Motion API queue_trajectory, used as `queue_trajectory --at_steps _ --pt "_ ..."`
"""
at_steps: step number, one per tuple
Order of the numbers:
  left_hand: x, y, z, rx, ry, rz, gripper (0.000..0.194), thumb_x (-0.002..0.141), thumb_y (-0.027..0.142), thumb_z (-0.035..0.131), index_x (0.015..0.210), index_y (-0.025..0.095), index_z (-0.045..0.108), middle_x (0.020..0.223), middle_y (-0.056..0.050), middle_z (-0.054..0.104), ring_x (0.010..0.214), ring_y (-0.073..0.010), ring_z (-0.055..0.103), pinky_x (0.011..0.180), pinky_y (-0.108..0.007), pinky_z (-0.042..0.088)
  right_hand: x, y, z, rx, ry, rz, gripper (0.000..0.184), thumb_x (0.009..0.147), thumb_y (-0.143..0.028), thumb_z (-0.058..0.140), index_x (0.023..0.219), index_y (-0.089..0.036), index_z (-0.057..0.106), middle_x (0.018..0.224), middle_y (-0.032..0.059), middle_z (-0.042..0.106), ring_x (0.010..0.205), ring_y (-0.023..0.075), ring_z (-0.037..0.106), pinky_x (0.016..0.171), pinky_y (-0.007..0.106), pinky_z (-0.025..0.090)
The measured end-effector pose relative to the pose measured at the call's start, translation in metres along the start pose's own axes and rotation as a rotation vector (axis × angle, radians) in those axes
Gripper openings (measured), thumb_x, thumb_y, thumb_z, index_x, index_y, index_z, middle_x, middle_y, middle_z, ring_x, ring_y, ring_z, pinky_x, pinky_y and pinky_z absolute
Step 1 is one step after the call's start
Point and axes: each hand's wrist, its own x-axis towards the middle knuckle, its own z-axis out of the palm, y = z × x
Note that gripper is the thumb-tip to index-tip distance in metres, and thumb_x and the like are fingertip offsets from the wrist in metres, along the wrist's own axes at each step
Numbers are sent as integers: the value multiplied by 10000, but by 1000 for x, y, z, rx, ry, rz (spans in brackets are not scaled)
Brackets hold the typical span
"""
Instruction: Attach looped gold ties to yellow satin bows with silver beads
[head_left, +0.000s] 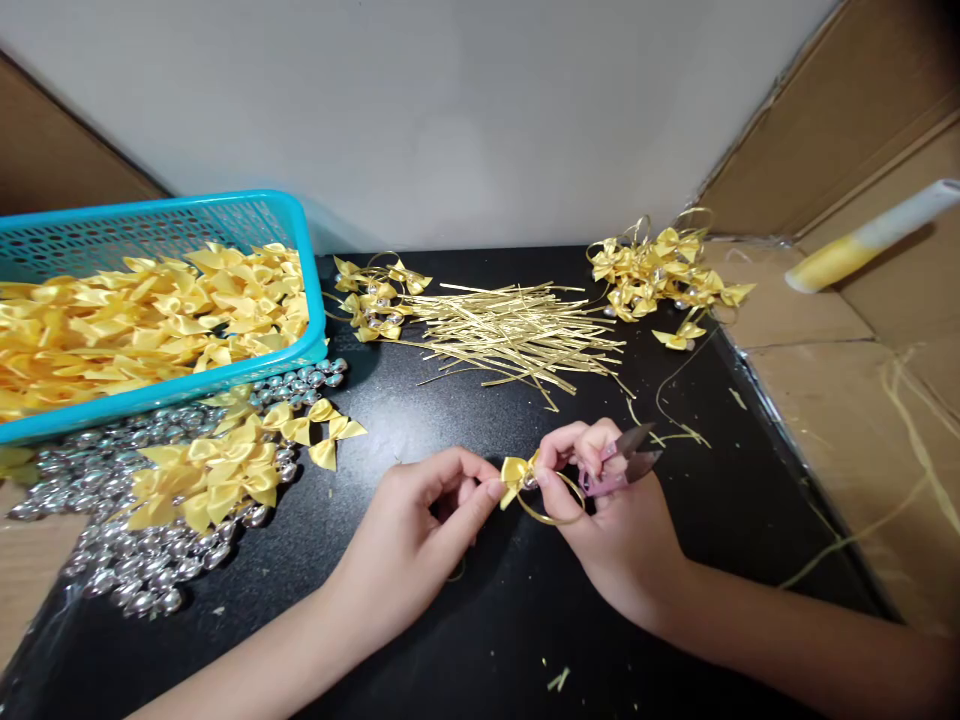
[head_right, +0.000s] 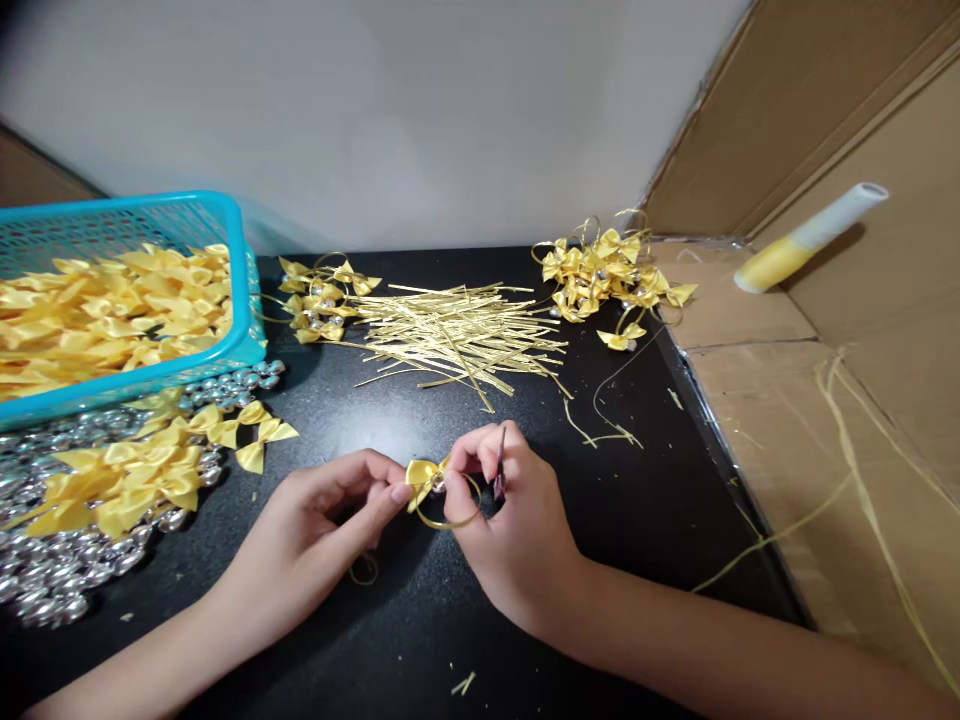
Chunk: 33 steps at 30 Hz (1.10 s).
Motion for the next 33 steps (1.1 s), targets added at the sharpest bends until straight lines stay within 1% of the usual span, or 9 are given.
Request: queue_trajectory --at_steps 4,11,13,16,18,20,22,28,33 --pt "1 2 -8 68 -129 8 294 892 381 538 761 154 673 510 42 474 478 -81 385 453 -184 300 1 2 -1 25 2 11 286 784 -116 543 722 -247 296 713 -32 618 650 136 630 593 264 492" --pt "2 6 -26 125 -179 127 244 865 323 581 726 165 706 424 69 384 406 -65 340 417 -180 268 2 3 -2 39 -5 1 281 772 -95 539 723 -246 307 713 -25 615 661 141 636 602 264 502" --pt "2 9 -28 109 -199 187 208 867 288 576 768 171 717 450 50 461 418 -73 405 432 -184 312 2 2 -2 9 -3 -10 274 772 -88 533 717 -243 314 711 -26 608 654 138 629 600 262 497" --pt "1 13 -25 87 -218 255 227 891 235 515 803 177 716 606 -14 632 518 -104 547 503 -197 414 1 1 -1 -4 9 -17 270 775 -85 533 715 -241 322 708 -27 600 647 135 623 601 259 496" --pt "0 14 -18 120 -142 253 214 883 213 522 778 178 705 645 -25 664 542 -110 580 510 -196 434 0 1 0 24 2 -10 271 775 -82 540 723 -241 326 721 -26 601 658 133 626 608 255 503" --pt "-1 13 -10 173 -20 234 143 846 204 582 764 178 696 602 -6 654 488 -96 558 460 -179 415 -1 0 1 71 -6 -5 279 776 -76 542 731 -242 323 736 -27 601 671 131 629 607 248 510" --pt "-2 12 -3 200 55 238 67 798 206 646 759 176 690 573 13 645 435 -79 524 420 -164 395 -3 0 2 117 3 -16 295 782 -72 541 731 -244 307 739 -29 594 665 126 626 589 238 512" --pt "-1 10 4 229 180 311 118 827 159 604 727 165 667 536 33 613 425 -63 493 431 -154 387 -6 -1 4 135 -17 -47 283 806 -91 557 731 -243 330 754 -16 609 657 127 625 571 234 521" --pt "-4 11 4 280 231 360 128 832 111 568 733 161 631 548 39 594 423 -55 455 427 -155 361 -10 0 4 120 -25 -46 236 822 -92 541 753 -243 373 765 -11 604 695 133 631 591 236 525"
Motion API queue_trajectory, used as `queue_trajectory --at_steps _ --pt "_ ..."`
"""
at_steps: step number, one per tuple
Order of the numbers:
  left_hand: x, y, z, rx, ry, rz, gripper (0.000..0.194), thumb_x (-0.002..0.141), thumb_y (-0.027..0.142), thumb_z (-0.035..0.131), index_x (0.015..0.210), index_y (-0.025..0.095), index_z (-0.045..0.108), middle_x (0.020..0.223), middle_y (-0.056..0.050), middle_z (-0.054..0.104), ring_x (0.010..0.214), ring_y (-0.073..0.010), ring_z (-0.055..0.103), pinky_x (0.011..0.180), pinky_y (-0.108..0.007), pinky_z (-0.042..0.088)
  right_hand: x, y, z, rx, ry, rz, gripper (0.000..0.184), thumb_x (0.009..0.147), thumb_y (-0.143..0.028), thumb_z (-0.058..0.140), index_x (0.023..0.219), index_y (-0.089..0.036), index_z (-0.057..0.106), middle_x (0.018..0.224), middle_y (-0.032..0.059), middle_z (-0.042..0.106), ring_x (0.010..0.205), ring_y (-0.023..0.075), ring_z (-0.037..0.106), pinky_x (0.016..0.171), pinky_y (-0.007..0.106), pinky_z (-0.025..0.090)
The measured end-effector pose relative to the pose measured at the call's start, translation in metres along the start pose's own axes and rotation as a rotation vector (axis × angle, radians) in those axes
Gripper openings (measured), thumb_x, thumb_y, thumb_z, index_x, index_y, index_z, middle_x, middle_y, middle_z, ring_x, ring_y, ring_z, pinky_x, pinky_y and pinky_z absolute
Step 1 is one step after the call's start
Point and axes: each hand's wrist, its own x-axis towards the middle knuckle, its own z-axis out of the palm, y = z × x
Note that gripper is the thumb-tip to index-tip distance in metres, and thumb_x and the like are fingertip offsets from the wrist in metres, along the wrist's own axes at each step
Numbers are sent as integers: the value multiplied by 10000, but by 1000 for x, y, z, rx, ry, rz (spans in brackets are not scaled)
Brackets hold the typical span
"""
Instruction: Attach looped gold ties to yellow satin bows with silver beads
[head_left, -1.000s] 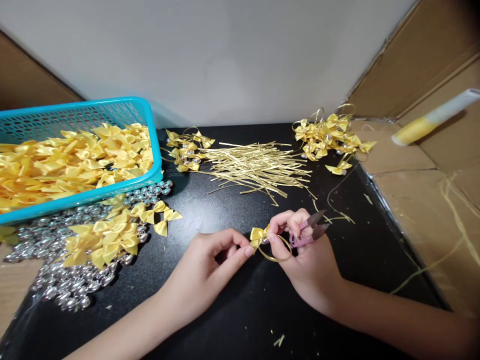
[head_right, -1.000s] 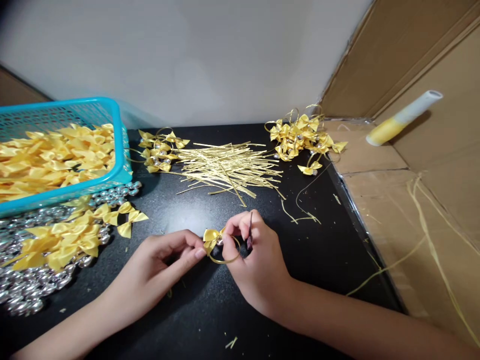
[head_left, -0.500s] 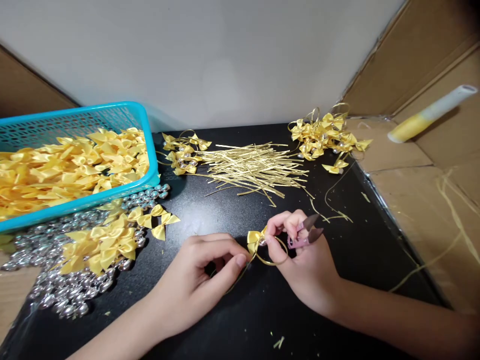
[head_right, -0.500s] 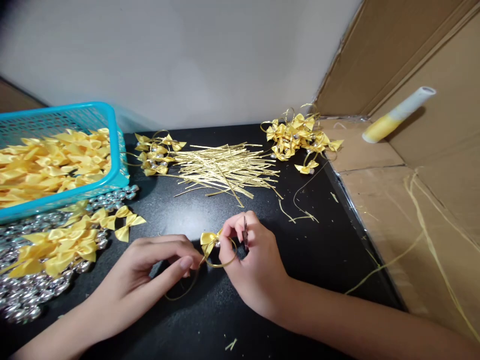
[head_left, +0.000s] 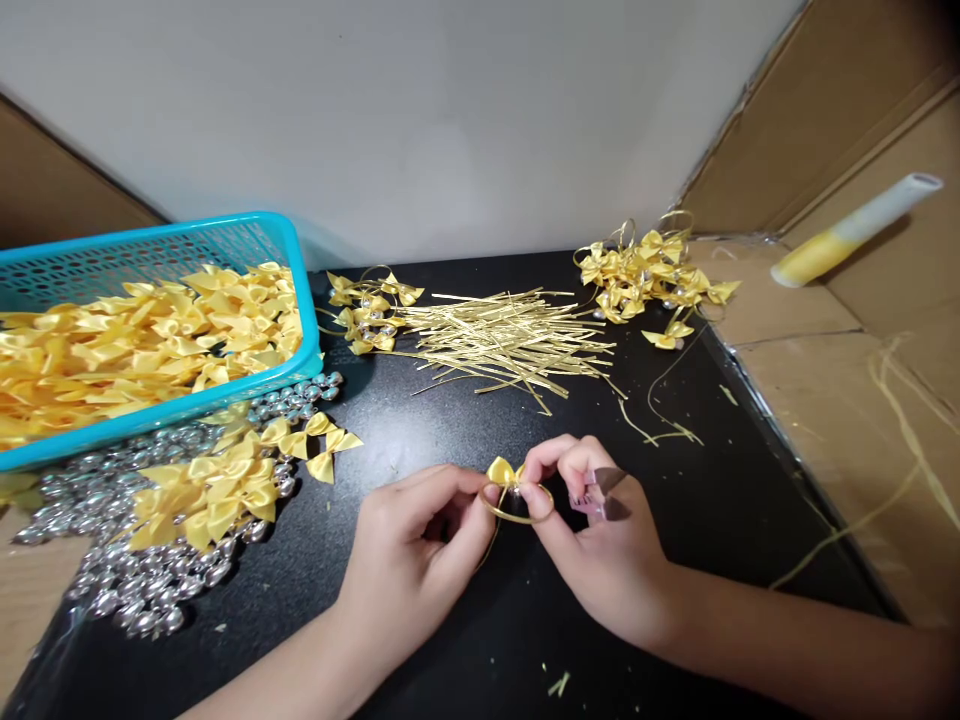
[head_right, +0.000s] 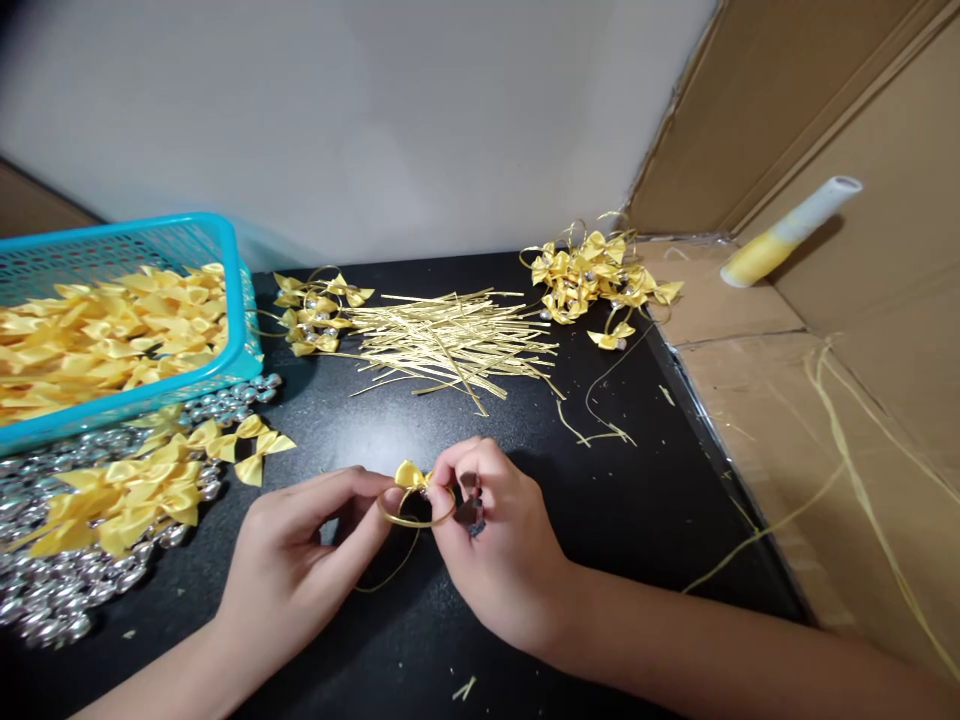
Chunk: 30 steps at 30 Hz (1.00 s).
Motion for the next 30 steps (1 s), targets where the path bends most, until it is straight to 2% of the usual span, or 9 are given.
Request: queue_trajectory --at_steps 3,7,11,14,19,25,28,30 --pt "-4 -1 0 86 23 82 146 832 96 553 708 165 585 523 44 534 430 -61 459 442 -164 369 -1 1 0 -3 -9 -12 223 828 -87 524 761 -243 379 769 -11 596 674 127 620 579 234 518" --pt "-9 -4 -1 268 62 285 106 818 84 573 741 154 594 516 42 464 433 -74 416 435 -200 336 0 -2 0 -41 -7 -52 248 826 -74 511 743 -240 347 762 -8 597 620 116 599 552 231 500" --pt "-10 -5 -2 421 83 428 45 800 101 616 775 137 628 531 21 495 457 -94 431 451 -229 344 1 -5 0 -75 17 -142 279 823 -56 505 735 -241 316 761 -5 608 609 110 595 541 224 494" --pt "-8 -4 -2 422 97 416 26 792 113 640 788 139 642 545 18 513 470 -97 448 462 -228 351 2 -5 0 -66 27 -148 293 826 -61 511 726 -242 302 755 -4 607 628 114 607 542 223 495" --pt "-4 1 -1 277 93 285 28 804 131 633 789 145 652 580 18 528 497 -85 483 474 -195 365 2 -4 1 -2 29 -119 331 782 -31 543 709 -236 293 750 -15 600 617 104 599 529 207 475" --pt "0 5 -2 201 32 158 77 823 160 610 758 159 650 514 60 427 435 -65 437 430 -171 329 0 0 4 -22 41 -171 314 817 -53 534 718 -236 299 755 -11 588 654 116 606 578 235 512" --pt "-2 4 -1 209 27 161 108 836 143 594 734 157 627 523 57 434 437 -63 420 430 -172 324 -1 2 5 -73 40 -192 288 850 -83 525 726 -236 315 778 0 599 691 123 618 609 245 524" --pt "-4 2 0 240 52 224 106 834 123 599 732 149 612 549 43 469 458 -66 426 445 -178 330 -2 3 6 -76 19 -211 277 847 -76 518 731 -235 323 789 -1 596 700 118 616 626 242 526"
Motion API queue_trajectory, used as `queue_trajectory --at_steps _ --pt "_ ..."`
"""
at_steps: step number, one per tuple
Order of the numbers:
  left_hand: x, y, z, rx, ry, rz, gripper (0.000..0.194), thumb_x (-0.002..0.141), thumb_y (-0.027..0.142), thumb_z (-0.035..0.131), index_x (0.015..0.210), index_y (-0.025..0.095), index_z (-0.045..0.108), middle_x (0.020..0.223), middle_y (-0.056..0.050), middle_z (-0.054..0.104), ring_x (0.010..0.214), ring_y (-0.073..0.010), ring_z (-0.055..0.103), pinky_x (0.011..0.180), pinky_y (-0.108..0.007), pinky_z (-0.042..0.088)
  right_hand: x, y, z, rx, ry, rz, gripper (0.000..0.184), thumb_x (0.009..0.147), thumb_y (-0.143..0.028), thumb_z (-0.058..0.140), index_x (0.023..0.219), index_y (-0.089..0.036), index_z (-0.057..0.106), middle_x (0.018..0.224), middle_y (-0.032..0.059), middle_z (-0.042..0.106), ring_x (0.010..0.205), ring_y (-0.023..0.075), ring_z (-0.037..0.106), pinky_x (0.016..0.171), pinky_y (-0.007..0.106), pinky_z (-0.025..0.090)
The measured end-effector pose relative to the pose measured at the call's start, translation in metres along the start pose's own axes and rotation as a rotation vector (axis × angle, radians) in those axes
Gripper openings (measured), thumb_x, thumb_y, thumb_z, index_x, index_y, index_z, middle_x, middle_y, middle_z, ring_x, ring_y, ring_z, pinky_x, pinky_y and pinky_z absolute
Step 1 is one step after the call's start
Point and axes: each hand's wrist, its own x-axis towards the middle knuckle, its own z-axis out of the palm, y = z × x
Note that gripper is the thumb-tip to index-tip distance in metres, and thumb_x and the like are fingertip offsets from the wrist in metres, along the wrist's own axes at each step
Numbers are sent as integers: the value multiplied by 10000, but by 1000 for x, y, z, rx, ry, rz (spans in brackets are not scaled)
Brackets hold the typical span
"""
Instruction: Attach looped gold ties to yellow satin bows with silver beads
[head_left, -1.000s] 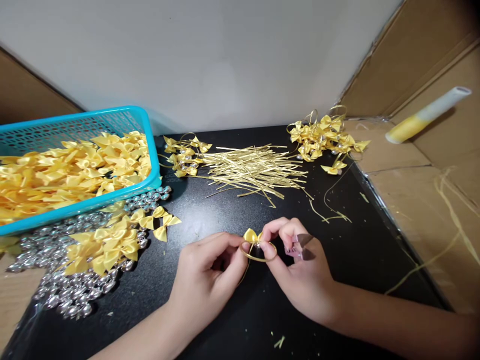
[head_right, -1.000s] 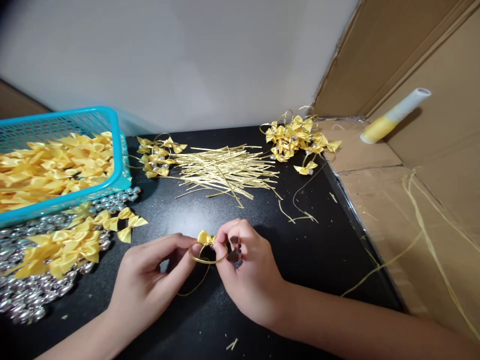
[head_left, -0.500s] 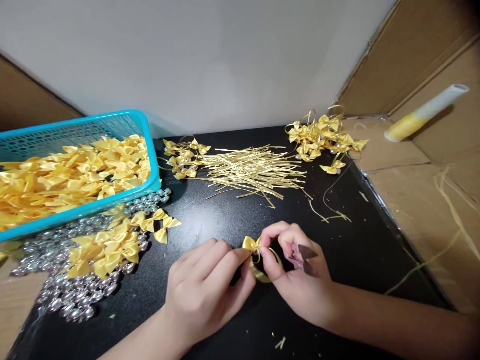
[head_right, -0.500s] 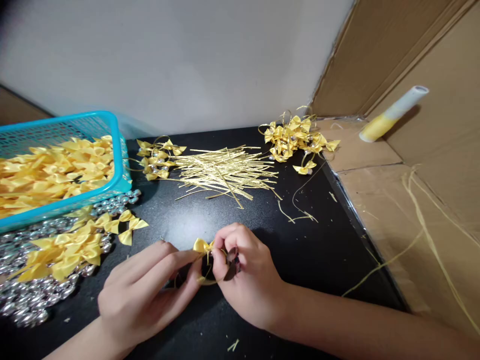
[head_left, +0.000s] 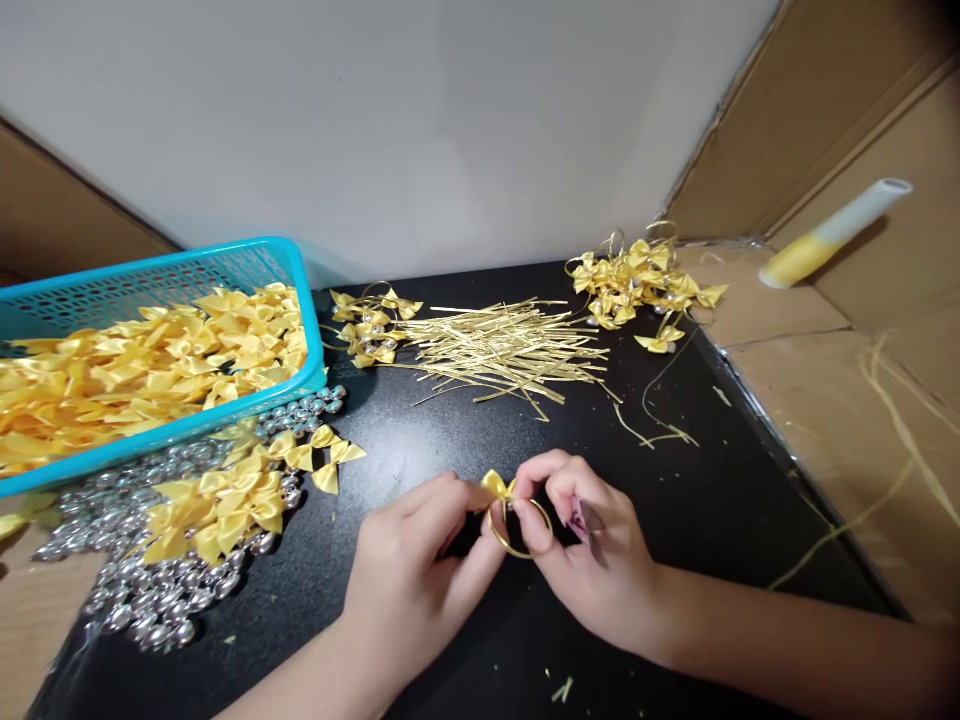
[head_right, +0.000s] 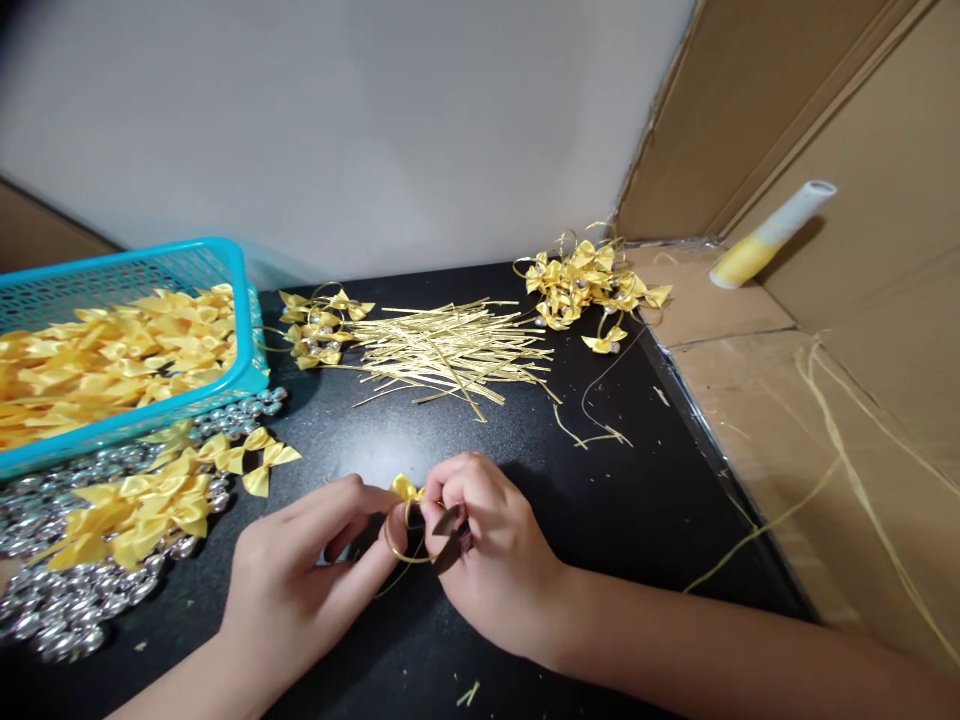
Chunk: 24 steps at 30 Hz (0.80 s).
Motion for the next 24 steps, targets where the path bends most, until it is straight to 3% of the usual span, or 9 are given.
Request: queue_trajectory --at_steps 5,11,17,21,24 --pt "-6 -6 4 159 114 200 97 823 109 634 741 137 594 548 39 458 469 -73 391 467 -212 314 -2 2 1 28 -29 -12 273 793 -16 498 752 -237 342 785 -14 568 697 111 600 637 233 520" --pt "-5 -9 1 177 119 242 60 836 115 629 796 140 592 563 37 473 486 -79 400 483 -221 319 -2 3 -1 61 -32 -27 292 768 18 488 757 -233 338 794 -18 559 705 102 582 652 224 505" --pt "-3 -10 -1 130 58 161 83 793 116 658 804 168 594 600 25 513 522 -96 449 505 -226 352 2 0 -3 31 -3 -22 291 798 -21 495 734 -236 310 777 -11 583 679 108 601 624 234 512" --pt "2 -8 -1 39 92 41 227 740 143 678 947 143 583 768 -35 598 666 -132 540 583 -236 441 4 -1 -3 20 24 -10 290 799 -27 505 731 -236 315 762 -12 592 670 110 612 610 231 517" --pt "6 -7 -1 -92 -11 -48 249 758 156 654 1001 148 599 815 -35 642 672 -120 572 585 -217 476 4 -1 -3 36 6 3 285 798 -32 516 733 -236 328 770 -12 592 666 108 609 599 229 514"
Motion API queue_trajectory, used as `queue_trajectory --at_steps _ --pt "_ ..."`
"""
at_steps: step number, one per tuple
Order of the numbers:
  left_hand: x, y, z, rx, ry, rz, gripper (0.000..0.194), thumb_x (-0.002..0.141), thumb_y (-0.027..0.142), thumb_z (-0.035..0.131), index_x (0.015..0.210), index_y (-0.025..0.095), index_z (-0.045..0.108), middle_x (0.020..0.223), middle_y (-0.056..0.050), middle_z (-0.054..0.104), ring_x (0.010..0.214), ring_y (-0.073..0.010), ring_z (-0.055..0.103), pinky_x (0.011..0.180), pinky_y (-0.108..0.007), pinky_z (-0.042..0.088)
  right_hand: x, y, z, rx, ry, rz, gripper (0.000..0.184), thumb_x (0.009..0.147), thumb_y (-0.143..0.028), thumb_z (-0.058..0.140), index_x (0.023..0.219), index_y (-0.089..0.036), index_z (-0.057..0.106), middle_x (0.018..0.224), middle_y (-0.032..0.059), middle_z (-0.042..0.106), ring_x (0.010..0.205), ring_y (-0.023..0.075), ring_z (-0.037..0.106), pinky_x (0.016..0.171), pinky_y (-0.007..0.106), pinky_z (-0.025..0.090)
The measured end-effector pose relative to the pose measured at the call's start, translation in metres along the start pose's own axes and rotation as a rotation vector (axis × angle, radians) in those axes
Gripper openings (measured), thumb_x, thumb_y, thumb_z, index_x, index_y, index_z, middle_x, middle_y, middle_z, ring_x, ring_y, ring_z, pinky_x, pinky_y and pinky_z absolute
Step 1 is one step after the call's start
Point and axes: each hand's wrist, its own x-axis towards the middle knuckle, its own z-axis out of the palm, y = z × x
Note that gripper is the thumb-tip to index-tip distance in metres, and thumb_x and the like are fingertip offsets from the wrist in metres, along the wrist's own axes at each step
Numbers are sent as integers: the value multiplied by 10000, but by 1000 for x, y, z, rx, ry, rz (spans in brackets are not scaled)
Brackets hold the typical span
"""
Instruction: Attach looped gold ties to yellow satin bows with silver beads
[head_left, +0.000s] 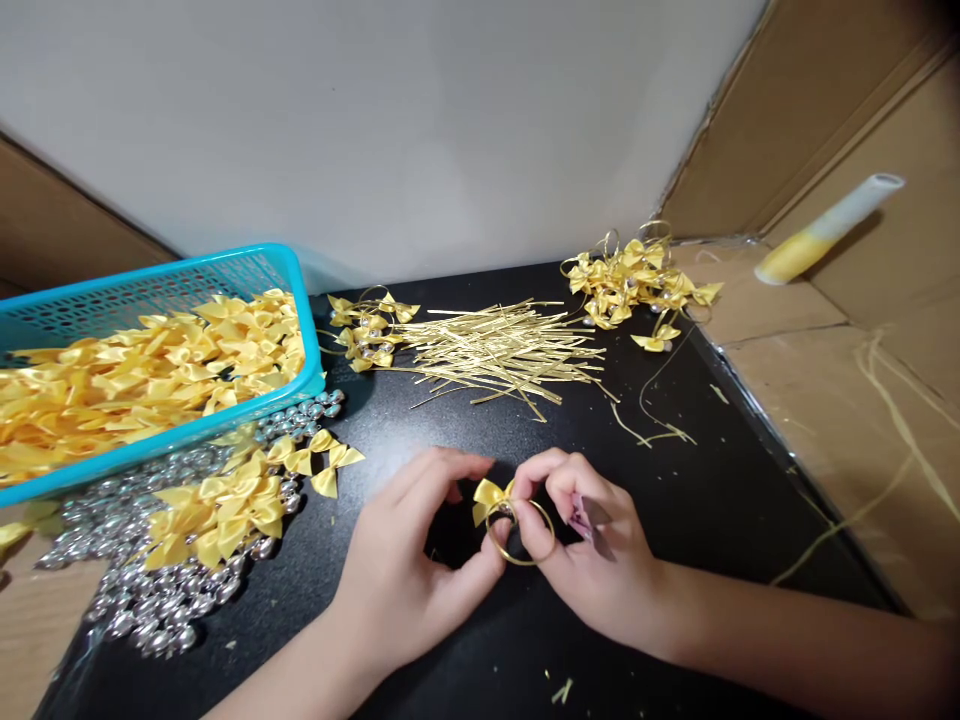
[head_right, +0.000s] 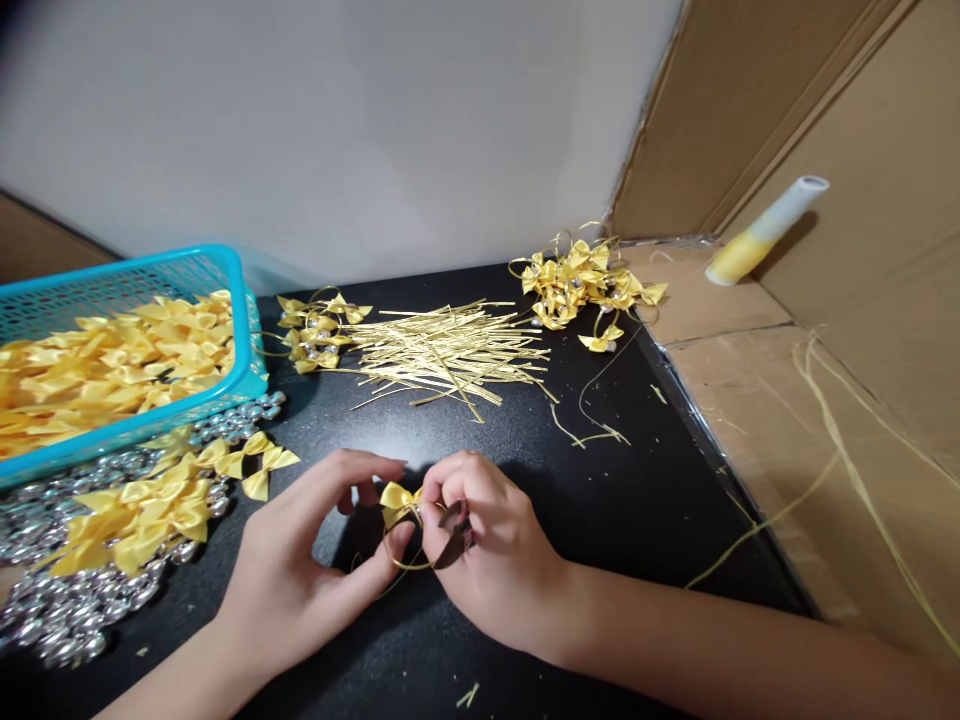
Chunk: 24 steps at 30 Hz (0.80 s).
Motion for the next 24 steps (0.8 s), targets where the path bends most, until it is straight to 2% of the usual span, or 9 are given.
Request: queue_trajectory --at_steps 4,7,10,12,13,14,16,19,24 --pt "2 0 -1 -161 -71 -129 88 806 153 632 881 179 672 720 2 690 565 -90 582 531 -185 482 0 -1 0 14 -36 22 267 823 -45 508 739 -234 339 778 -15 590 655 103 601 595 231 502" --pt "2 -2 -1 -264 -92 -264 64 810 184 651 835 166 706 697 -15 723 528 -102 605 496 -188 501 5 -1 -7 14 -75 7 261 823 -116 566 776 -238 339 832 -3 555 693 116 580 605 251 493" --pt "1 -2 -2 -314 -33 -290 71 808 185 665 853 154 711 730 -36 748 543 -118 647 498 -191 531 19 2 -23 61 -155 -79 410 770 -474 679 847 -244 347 886 21 471 722 154 529 583 292 478" --pt "0 -1 -3 -287 24 -236 105 798 151 674 900 160 696 731 -23 749 542 -109 654 504 -177 536 31 4 -37 87 -252 -110 502 799 -718 481 892 -239 366 864 21 450 663 146 485 528 281 432" --pt "0 0 -3 -265 46 -202 135 791 131 678 922 164 682 730 -13 747 542 -101 655 509 -168 535 37 5 -44 47 -323 -102 514 844 -741 342 892 -231 386 826 15 457 638 141 473 516 273 411" --pt "-1 1 -4 -245 62 -169 166 785 113 680 941 168 667 730 -2 744 547 -95 657 520 -161 537 43 6 -50 -51 -391 -113 510 890 -708 264 880 -221 416 800 15 480 622 136 472 520 268 393" --pt "-2 3 -6 -215 78 -126 212 779 88 680 968 173 637 736 14 738 562 -84 662 549 -151 542 51 5 -58 -317 -452 -216 469 947 -610 280 832 -202 482 727 6 523 587 125 473 528 261 353" --pt "-3 5 -7 -206 74 -124 250 784 80 673 1000 184 601 752 27 735 577 -75 665 573 -144 546 56 4 -63 -627 -437 -432 433 946 -549 398 755 -192 550 631 -7 553 536 118 473 525 267 300" --pt "-4 5 -8 -252 52 -145 298 795 92 670 1049 205 565 803 29 745 612 -76 681 592 -142 554 55 3 -63 -781 -484 -569 487 964 -538 360 712 -194 596 567 -10 542 511 124 463 530 282 269"
